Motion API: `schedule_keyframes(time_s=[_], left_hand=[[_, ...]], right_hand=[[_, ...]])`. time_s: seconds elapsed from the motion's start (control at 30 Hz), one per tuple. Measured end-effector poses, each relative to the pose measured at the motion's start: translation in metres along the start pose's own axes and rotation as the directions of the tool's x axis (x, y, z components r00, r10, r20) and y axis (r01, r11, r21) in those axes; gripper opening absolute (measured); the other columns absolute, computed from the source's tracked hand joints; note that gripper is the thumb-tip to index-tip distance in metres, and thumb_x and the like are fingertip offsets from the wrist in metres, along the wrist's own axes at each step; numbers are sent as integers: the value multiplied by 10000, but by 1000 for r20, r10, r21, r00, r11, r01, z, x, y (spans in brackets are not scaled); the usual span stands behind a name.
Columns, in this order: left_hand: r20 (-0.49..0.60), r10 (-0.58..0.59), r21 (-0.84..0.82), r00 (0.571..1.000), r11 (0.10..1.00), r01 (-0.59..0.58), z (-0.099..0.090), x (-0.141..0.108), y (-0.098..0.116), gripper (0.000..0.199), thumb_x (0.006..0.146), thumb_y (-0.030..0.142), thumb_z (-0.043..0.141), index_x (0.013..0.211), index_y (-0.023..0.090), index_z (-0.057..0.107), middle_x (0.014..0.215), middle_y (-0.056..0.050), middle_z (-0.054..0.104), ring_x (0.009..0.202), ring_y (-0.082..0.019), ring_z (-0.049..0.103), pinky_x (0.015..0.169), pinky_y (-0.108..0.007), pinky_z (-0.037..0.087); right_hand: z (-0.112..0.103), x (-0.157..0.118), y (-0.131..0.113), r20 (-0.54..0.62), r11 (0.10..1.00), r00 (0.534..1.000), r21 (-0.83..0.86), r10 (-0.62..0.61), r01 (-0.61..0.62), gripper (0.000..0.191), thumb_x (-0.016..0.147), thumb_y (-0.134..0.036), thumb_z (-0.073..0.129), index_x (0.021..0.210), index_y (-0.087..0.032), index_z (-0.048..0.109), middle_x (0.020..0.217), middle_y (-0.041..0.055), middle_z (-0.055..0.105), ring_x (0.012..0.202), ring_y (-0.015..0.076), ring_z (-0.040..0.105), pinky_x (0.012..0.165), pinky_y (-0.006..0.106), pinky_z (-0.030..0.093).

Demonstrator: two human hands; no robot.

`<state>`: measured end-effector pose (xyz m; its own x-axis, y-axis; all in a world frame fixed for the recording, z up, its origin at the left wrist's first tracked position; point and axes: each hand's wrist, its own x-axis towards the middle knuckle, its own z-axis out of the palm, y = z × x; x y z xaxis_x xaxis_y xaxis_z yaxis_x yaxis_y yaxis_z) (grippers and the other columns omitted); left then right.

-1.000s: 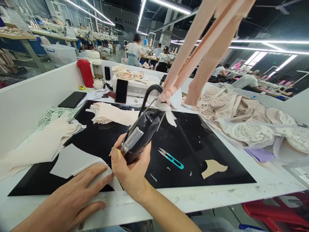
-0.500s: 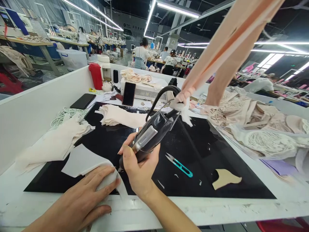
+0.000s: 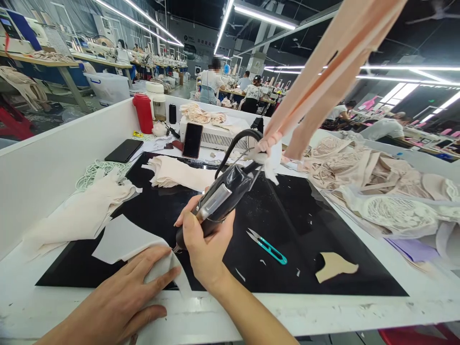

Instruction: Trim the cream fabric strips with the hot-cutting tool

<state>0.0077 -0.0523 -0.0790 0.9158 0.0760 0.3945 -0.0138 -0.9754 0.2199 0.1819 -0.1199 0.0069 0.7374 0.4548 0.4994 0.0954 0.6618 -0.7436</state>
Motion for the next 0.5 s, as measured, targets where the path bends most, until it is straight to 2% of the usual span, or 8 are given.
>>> schedule_keyframes(time_s=[0.27, 0.4, 0.5], left_hand=[[63, 44, 12, 997, 999, -45, -20, 14, 2, 668, 803, 250, 872, 1405, 230, 581, 1477, -184, 553, 1330, -379, 585, 1021, -526, 610], [91, 41, -5, 995, 999, -41, -22, 15, 2, 580, 872, 296, 815, 1404, 229, 593, 1473, -175, 566, 1338, -375, 587, 1018, -513, 615], [79, 31, -47, 996, 999, -28, -29, 18, -1, 473, 984, 358, 680, 1433, 248, 576, 1475, -136, 583, 1324, -324, 610, 1010, -446, 625]], right_hand=[[2, 0, 6, 32, 1000, 999, -2, -7, 7, 308, 943, -330, 736, 1186, -318, 547, 883, -58, 650, 631, 93, 627, 610, 275, 547], [2, 0, 6, 34, 1000, 999, -16, -8, 9, 294, 958, -311, 712, 1194, -323, 537, 882, -59, 646, 633, 94, 618, 609, 277, 547], [0, 1, 7, 43, 1000, 999, -7, -9, 9, 325, 948, -313, 723, 1210, -318, 530, 886, -56, 647, 635, 95, 621, 607, 277, 547]])
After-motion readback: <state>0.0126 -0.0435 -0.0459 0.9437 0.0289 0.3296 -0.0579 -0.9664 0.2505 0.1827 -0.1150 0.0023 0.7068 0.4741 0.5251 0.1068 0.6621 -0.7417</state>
